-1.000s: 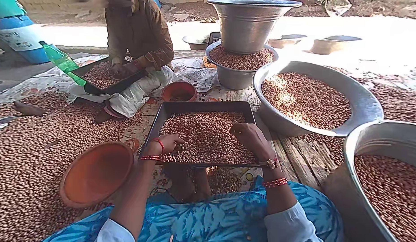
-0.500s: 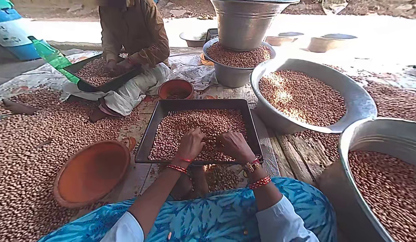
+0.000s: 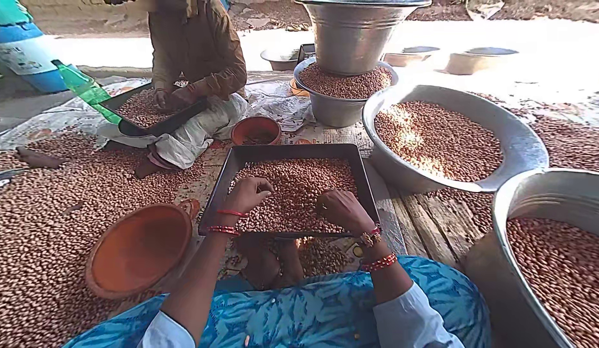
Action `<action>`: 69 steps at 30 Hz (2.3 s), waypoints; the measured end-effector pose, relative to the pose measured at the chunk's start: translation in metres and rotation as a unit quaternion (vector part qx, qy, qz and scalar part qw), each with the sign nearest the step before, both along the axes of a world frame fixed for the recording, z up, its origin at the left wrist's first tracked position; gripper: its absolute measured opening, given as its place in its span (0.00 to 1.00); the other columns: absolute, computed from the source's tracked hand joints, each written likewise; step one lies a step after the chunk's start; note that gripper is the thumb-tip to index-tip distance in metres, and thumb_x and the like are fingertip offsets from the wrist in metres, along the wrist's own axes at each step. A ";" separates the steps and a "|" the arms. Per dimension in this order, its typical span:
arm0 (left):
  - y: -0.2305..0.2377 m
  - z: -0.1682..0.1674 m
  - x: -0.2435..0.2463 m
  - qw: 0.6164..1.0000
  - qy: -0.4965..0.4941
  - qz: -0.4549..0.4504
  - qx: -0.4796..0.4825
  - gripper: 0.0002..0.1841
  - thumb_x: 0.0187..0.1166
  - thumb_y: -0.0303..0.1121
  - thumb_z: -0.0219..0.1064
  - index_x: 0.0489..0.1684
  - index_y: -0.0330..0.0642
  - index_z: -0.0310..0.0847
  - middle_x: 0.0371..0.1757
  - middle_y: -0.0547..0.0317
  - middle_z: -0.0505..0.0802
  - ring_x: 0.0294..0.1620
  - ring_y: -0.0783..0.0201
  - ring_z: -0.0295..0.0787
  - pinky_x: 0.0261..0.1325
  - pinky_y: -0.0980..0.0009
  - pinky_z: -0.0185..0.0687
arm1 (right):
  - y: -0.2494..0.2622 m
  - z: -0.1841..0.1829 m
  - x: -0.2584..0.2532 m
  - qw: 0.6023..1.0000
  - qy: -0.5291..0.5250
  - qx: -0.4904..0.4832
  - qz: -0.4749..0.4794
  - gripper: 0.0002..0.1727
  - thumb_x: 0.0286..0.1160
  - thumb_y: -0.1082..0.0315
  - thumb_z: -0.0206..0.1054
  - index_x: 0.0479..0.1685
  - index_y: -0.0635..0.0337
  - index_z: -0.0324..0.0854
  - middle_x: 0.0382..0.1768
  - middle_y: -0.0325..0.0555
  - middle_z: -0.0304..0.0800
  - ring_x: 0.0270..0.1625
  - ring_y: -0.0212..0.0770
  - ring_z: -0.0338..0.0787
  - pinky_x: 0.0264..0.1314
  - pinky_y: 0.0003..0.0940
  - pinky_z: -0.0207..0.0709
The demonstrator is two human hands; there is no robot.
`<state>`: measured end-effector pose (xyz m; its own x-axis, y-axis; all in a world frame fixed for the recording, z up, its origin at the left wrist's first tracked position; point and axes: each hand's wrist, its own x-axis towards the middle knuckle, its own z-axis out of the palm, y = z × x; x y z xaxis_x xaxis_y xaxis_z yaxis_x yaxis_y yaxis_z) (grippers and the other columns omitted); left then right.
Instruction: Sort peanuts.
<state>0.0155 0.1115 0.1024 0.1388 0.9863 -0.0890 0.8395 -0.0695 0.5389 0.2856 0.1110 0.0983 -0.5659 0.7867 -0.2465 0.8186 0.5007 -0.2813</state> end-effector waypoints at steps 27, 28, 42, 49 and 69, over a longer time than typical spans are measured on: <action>0.011 -0.012 -0.018 0.987 0.110 0.112 -0.041 0.15 0.88 0.30 0.60 0.64 0.37 0.86 0.54 0.35 0.92 0.60 0.39 0.88 0.70 0.42 0.75 | 0.002 -0.018 -0.028 0.996 0.046 0.067 -0.043 0.15 0.85 0.67 0.57 0.58 0.58 0.89 0.57 0.61 0.90 0.57 0.63 0.91 0.55 0.63 0.78; 0.011 -0.017 -0.012 0.983 0.132 0.110 -0.057 0.16 0.88 0.29 0.58 0.66 0.38 0.86 0.60 0.34 0.91 0.66 0.38 0.86 0.73 0.40 0.73 | 0.001 -0.018 -0.027 0.996 0.040 0.063 -0.048 0.15 0.85 0.67 0.57 0.58 0.58 0.88 0.58 0.61 0.90 0.58 0.63 0.91 0.56 0.62 0.78; 0.013 -0.028 -0.008 0.981 0.158 0.074 -0.085 0.17 0.88 0.33 0.60 0.68 0.36 0.86 0.68 0.33 0.88 0.75 0.38 0.82 0.79 0.40 0.71 | -0.004 0.002 -0.002 0.908 0.320 -0.143 0.230 0.15 0.78 0.64 0.72 0.56 0.63 0.87 0.39 0.45 0.91 0.39 0.33 0.87 0.47 0.32 0.81; -0.020 0.030 -0.062 0.937 -0.265 -0.084 -0.214 0.15 0.92 0.23 0.49 0.55 0.32 0.85 0.45 0.58 0.98 0.43 0.68 0.98 0.54 0.71 0.94 | 0.007 0.016 0.049 0.990 0.064 -0.070 -0.103 0.25 0.79 0.58 0.72 0.73 0.59 0.79 0.56 0.60 0.92 0.61 0.61 0.90 0.67 0.64 0.76; 0.005 -0.018 -0.026 0.981 0.147 0.129 0.020 0.14 0.86 0.27 0.61 0.61 0.38 0.90 0.64 0.32 0.90 0.70 0.33 0.84 0.75 0.34 0.71 | -0.070 0.059 -0.014 0.777 0.567 0.027 0.271 0.18 0.81 0.75 0.61 0.66 0.70 0.84 0.69 0.61 0.86 0.73 0.48 0.86 0.75 0.41 0.81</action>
